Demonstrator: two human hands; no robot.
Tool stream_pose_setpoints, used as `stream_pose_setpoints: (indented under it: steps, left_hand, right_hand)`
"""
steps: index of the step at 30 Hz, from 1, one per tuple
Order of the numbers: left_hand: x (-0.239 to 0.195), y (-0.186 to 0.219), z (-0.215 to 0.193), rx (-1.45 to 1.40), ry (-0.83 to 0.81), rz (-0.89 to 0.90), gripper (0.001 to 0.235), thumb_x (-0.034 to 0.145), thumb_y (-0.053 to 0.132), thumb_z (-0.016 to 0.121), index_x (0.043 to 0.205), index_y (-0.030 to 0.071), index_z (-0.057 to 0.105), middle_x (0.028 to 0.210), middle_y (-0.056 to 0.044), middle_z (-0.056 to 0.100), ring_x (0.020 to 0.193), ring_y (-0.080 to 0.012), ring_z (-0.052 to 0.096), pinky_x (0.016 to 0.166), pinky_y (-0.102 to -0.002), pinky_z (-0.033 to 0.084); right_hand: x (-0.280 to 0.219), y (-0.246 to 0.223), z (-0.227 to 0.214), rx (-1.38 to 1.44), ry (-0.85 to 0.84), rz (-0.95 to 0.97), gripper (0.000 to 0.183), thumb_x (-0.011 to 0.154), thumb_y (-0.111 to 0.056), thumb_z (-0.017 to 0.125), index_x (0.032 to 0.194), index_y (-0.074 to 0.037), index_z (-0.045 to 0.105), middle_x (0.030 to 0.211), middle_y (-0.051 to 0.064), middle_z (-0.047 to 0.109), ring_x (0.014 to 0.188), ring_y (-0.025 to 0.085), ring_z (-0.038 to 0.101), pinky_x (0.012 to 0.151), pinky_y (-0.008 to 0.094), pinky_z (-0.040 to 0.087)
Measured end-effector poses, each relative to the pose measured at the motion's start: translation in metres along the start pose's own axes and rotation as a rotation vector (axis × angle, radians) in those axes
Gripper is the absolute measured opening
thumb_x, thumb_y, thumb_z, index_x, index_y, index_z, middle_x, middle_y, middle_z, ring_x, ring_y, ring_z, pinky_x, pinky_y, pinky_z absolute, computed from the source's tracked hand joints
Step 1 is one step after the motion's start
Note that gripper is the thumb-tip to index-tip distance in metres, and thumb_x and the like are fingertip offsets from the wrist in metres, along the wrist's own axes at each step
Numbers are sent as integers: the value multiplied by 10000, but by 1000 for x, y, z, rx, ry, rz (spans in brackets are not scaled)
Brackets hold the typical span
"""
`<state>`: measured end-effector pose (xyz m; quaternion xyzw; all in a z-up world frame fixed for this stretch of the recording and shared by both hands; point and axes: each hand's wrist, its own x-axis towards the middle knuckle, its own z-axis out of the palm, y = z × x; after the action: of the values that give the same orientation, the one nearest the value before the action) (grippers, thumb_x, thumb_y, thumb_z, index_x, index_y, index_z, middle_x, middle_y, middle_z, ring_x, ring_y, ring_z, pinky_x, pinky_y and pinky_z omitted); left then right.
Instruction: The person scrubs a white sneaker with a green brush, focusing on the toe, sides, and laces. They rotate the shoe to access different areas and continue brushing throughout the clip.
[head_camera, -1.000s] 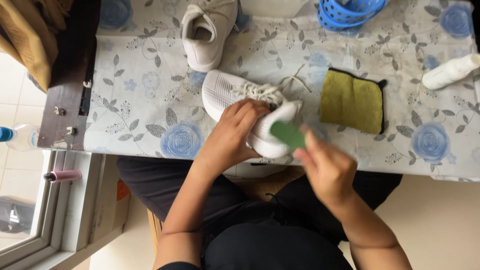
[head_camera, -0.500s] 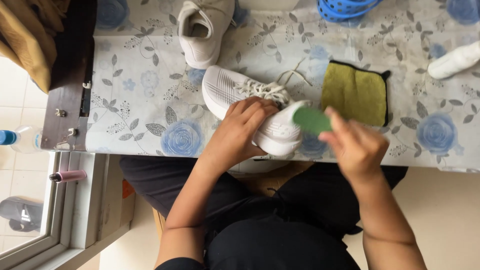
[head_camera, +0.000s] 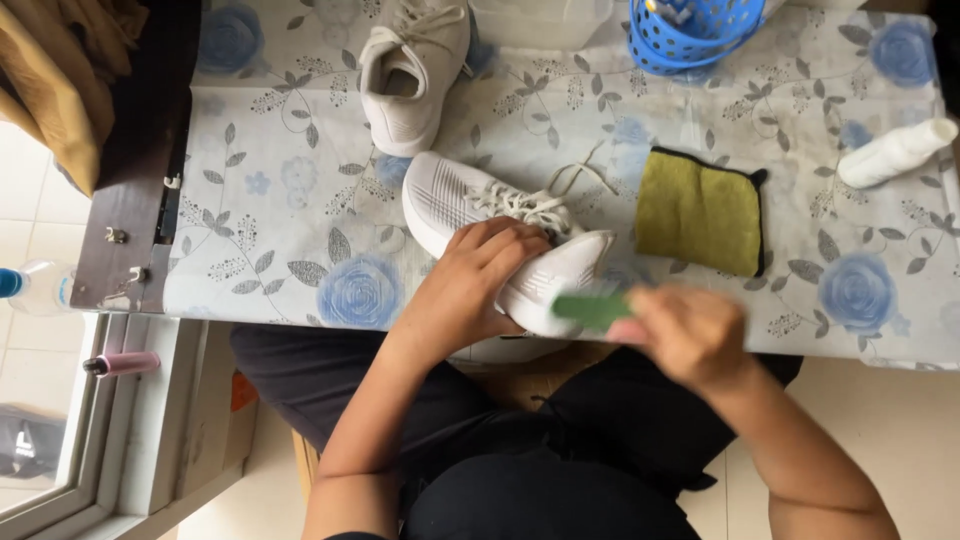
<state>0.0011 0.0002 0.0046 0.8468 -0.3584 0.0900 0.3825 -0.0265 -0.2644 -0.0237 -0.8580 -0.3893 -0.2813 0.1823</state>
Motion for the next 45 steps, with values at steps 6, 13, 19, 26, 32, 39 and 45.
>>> stream_pose_setpoints:
  steps: [6,13,19,26,32,39,45]
  left_hand:
    - [-1,-1,0,19,20,1,855,367,143,859,1146,74,513,1096,-92,567,1095,-372,484,899,-532,400]
    - [-6,-2,8,51,1,4,837,377,188,854,1138,90,519,1085,-70,566,1091,-342,488,903,-510,401]
    - [-5,1,12,78,-31,41,775,455,211,810,1151,87,491,1139,-54,537,1121,-312,464,909,-445,375]
    - [-4,-1,21,117,-33,79,766,550,259,833,1190,54,466,1187,-81,513,1127,-331,447,892,-433,379]
    - [-3,5,27,183,-20,87,591,608,234,737,1121,94,480,1149,-36,520,1070,-304,475,824,-403,390]
    - [-3,3,29,239,-13,115,682,548,233,773,1140,62,480,1147,-61,522,1064,-313,473,811,-414,393]
    - [-5,-1,33,205,-47,53,809,469,223,807,1179,94,440,1165,-47,497,1090,-317,451,835,-427,393]
  right_hand:
    - [-8,3,9,-135,12,36,368,818,-421,598,749,-60,571,560,39,456,485,236,519,495,322,447]
    - [7,-16,-1,-134,14,82,394,854,-407,572,844,-13,589,612,76,516,548,266,565,507,350,451]
    - [20,-18,-23,-420,-91,119,397,906,-415,486,842,-37,586,552,1,441,434,147,430,408,269,359]
    - [34,-51,-48,-597,-310,145,458,921,-490,424,883,-90,643,508,-61,456,319,36,309,282,168,256]
    - [29,-68,-44,-711,-243,90,409,797,-592,643,928,-206,681,570,-79,479,467,50,472,398,207,345]
    - [30,-63,-43,-710,-286,126,452,855,-560,551,970,-140,675,565,-39,564,327,37,375,314,177,285]
    - [17,-52,-35,-610,-157,216,407,826,-518,645,927,-126,689,667,-31,631,469,74,515,385,214,302]
